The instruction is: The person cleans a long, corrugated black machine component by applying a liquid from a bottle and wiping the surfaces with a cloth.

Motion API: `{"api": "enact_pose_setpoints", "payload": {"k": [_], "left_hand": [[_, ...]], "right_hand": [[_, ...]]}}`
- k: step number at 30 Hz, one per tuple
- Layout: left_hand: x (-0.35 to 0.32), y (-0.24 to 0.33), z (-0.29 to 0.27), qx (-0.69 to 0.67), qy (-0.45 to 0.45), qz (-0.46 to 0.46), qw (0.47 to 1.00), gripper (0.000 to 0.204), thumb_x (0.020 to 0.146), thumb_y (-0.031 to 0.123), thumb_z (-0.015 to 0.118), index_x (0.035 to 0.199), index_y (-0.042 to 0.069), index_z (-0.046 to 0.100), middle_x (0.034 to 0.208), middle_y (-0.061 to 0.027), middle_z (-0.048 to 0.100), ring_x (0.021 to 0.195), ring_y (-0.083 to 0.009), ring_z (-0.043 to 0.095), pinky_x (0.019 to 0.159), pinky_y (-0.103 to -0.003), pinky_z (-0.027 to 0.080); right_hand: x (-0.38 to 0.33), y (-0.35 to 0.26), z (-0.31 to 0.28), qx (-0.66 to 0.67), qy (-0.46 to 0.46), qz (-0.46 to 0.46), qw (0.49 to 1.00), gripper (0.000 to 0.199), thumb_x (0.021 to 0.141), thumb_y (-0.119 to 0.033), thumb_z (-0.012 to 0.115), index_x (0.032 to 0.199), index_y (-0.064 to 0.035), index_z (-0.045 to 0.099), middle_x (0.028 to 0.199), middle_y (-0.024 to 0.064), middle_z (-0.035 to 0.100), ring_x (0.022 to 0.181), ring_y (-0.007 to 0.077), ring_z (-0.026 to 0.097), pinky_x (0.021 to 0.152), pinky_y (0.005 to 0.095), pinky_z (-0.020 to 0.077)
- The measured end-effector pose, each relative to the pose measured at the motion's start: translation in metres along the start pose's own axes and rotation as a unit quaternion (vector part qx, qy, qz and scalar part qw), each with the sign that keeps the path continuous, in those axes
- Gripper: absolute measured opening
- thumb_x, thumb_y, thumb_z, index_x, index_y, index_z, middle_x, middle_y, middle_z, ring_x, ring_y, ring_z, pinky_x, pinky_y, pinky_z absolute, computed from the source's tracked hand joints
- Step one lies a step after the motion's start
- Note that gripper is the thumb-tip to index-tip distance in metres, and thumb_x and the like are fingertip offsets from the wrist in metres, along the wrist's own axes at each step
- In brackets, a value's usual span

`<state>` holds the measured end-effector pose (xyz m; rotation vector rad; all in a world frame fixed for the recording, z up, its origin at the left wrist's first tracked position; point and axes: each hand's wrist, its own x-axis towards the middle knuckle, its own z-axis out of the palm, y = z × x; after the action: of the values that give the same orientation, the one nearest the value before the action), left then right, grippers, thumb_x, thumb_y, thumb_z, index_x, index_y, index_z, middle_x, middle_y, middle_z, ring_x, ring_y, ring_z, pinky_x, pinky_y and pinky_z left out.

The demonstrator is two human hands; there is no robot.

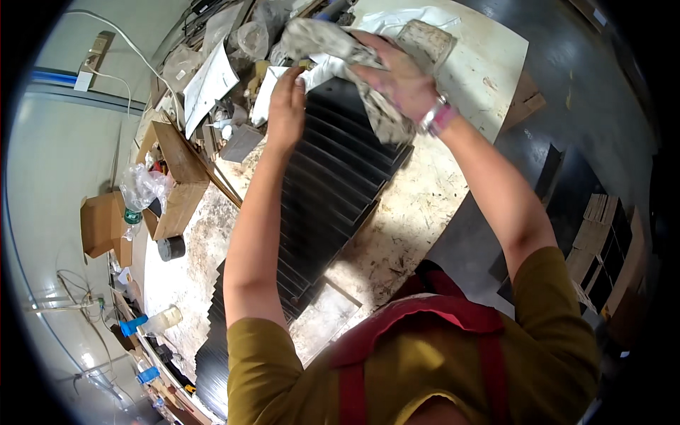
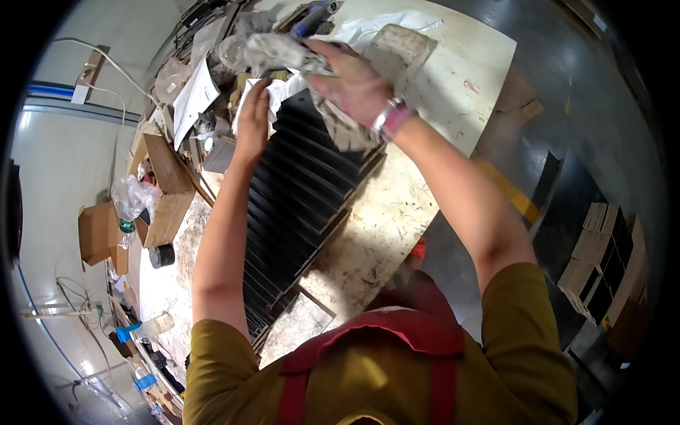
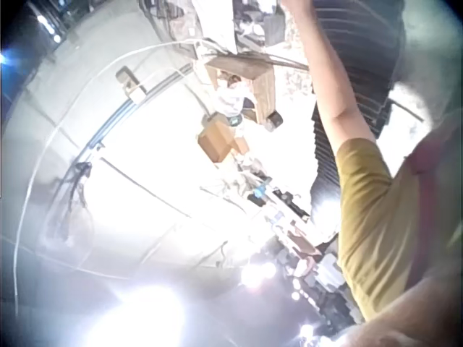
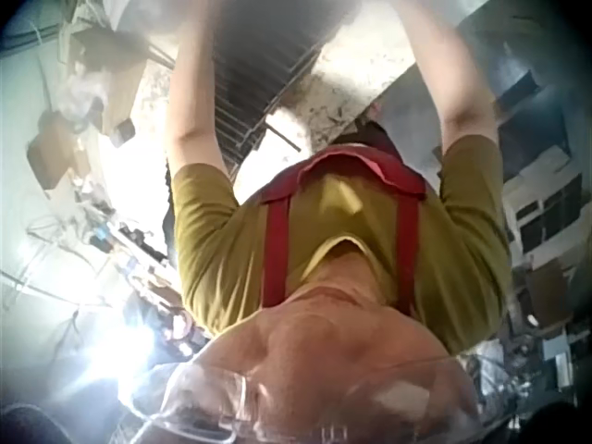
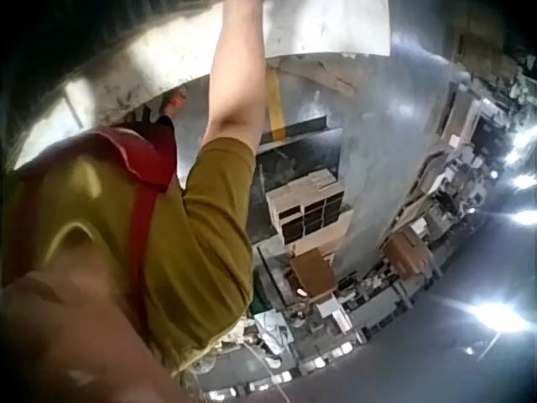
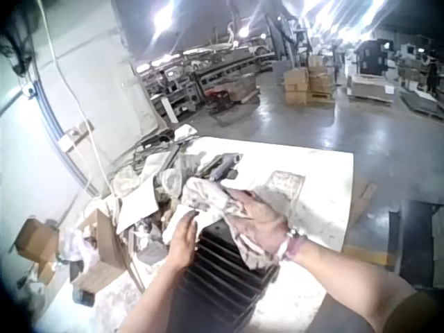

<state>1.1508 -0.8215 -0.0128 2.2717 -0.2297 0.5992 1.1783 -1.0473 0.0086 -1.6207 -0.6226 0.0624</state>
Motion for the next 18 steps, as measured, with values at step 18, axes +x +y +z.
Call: {"api": "enact_pose_setpoints", "payload": {"k": [18], "left_hand": [[-0.042,-0.060,0.037,0.324,-0.200,0.043,0.924,0.041,0.098,0.034,0.045,0.135,0.017,0.049,0.145,-0.0050,0.042,0.135,-0.0352,0.036,0.106,-0.054,0.036]], "right_hand": [[-0.034,0.018,0.029,-0.398,-0.115,-0.037,0.910,0.051,0.093,-0.032,0.059,0.138,-0.0111,0.048,0.140,0.0098,0.046,0.131,0.0246,0.042,0.102,0.0402,0.0428]]}}
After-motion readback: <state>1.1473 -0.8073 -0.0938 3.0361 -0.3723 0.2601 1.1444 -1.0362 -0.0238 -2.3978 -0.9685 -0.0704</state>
